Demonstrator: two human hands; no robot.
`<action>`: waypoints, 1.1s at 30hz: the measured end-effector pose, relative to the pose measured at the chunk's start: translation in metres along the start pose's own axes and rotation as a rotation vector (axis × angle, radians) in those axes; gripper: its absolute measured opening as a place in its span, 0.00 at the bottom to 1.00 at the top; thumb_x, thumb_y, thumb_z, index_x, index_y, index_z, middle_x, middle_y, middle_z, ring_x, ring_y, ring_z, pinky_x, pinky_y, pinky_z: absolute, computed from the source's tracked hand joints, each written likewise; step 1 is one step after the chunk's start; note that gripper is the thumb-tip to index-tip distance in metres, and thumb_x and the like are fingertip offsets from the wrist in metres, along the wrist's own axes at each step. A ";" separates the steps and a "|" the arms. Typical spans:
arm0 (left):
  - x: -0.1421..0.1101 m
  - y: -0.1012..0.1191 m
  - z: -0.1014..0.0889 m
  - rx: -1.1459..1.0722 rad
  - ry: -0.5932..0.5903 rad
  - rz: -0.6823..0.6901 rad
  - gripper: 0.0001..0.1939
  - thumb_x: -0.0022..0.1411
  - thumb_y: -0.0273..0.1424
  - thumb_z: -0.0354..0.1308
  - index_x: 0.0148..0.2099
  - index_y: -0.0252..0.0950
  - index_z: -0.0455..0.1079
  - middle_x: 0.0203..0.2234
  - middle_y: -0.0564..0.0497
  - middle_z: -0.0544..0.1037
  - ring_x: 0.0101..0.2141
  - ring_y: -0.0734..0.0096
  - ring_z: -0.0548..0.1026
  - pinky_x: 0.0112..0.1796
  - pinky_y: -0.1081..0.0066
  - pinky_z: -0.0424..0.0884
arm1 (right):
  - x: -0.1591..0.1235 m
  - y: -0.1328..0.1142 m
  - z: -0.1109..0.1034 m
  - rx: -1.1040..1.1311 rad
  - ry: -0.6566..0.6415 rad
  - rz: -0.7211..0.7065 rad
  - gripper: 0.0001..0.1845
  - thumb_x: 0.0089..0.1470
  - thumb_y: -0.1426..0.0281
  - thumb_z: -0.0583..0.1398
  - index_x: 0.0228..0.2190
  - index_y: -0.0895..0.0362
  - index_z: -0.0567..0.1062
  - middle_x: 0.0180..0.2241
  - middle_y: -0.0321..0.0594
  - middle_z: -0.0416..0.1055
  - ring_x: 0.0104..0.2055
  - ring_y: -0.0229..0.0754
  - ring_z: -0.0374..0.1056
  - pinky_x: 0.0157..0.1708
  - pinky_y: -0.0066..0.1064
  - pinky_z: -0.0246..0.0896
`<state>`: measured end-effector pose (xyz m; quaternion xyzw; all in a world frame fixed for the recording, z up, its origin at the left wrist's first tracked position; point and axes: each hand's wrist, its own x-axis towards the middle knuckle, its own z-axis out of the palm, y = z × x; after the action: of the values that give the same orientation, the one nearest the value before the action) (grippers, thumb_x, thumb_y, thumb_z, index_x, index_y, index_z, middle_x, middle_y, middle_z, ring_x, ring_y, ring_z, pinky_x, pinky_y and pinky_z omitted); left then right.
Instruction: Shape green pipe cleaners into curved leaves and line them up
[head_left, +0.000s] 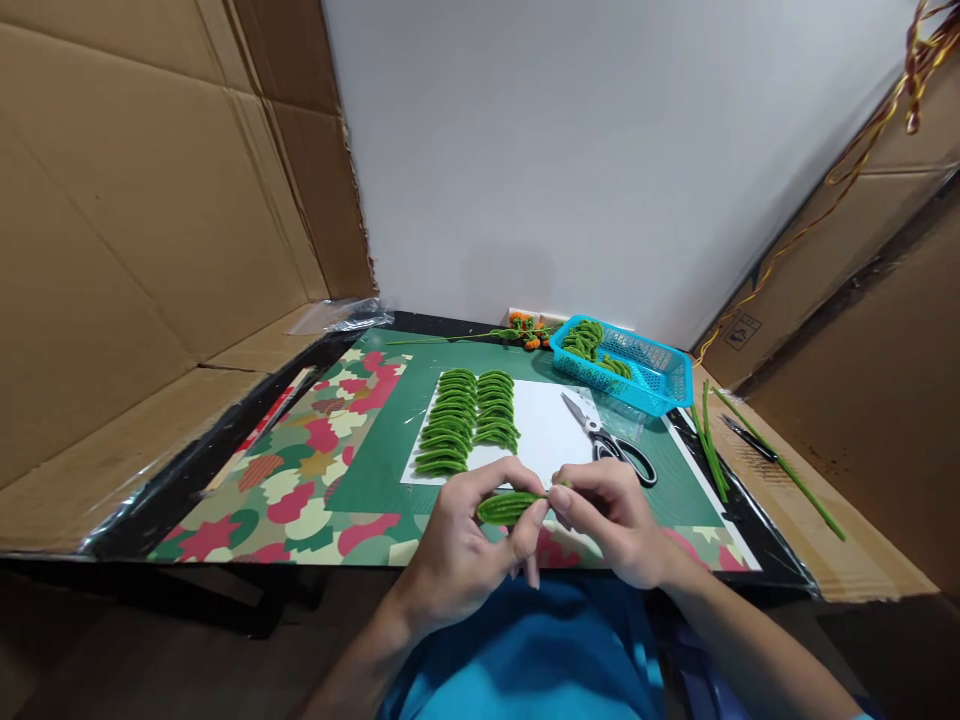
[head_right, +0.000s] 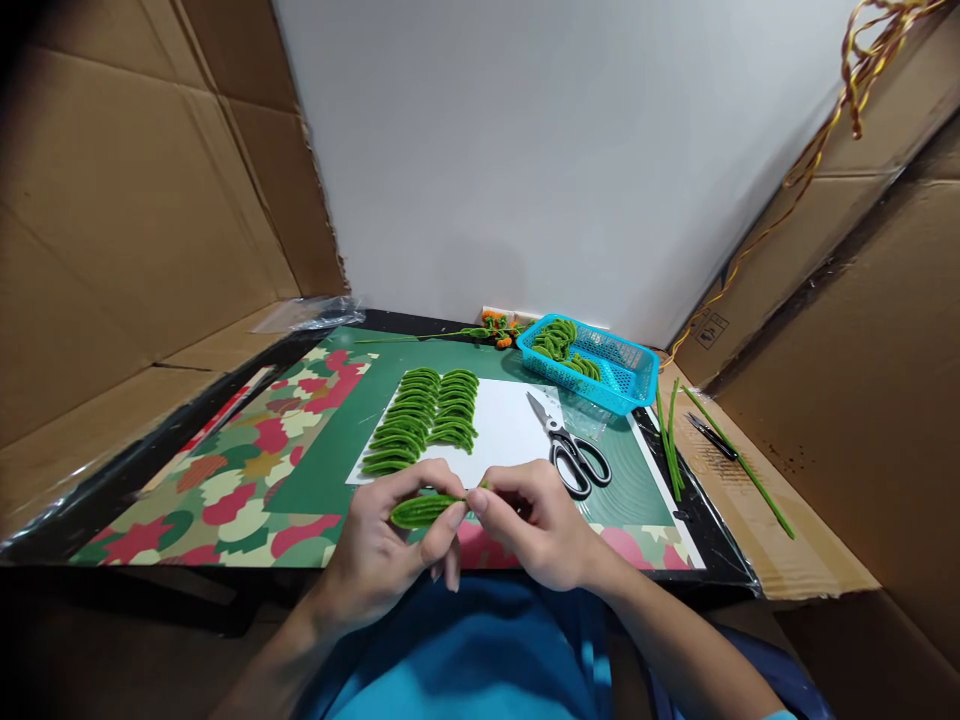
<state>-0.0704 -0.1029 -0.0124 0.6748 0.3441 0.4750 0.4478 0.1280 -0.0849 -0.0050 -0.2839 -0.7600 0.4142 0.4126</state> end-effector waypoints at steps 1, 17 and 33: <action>0.000 -0.001 -0.002 0.106 0.029 0.094 0.05 0.72 0.33 0.62 0.42 0.38 0.76 0.24 0.52 0.79 0.23 0.69 0.80 0.28 0.72 0.73 | 0.001 0.000 0.002 0.191 -0.014 0.115 0.28 0.71 0.56 0.58 0.21 0.54 0.63 0.18 0.27 0.51 0.19 0.32 0.46 0.20 0.29 0.41; 0.003 -0.006 -0.006 -0.020 0.038 -0.010 0.09 0.72 0.37 0.62 0.46 0.38 0.76 0.30 0.51 0.80 0.25 0.72 0.78 0.27 0.75 0.73 | 0.007 0.000 -0.011 -0.392 -0.033 -0.286 0.17 0.74 0.69 0.52 0.29 0.55 0.66 0.25 0.31 0.60 0.24 0.35 0.52 0.25 0.30 0.47; 0.005 -0.005 -0.011 0.047 -0.132 0.136 0.03 0.74 0.30 0.60 0.44 0.36 0.72 0.26 0.54 0.74 0.23 0.78 0.71 0.25 0.77 0.67 | 0.006 0.000 -0.017 -0.433 -0.075 -0.450 0.13 0.72 0.72 0.53 0.33 0.56 0.71 0.23 0.32 0.62 0.22 0.35 0.52 0.24 0.31 0.46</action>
<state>-0.0792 -0.0938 -0.0142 0.7367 0.2782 0.4507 0.4203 0.1392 -0.0733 0.0029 -0.1745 -0.8889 0.1514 0.3957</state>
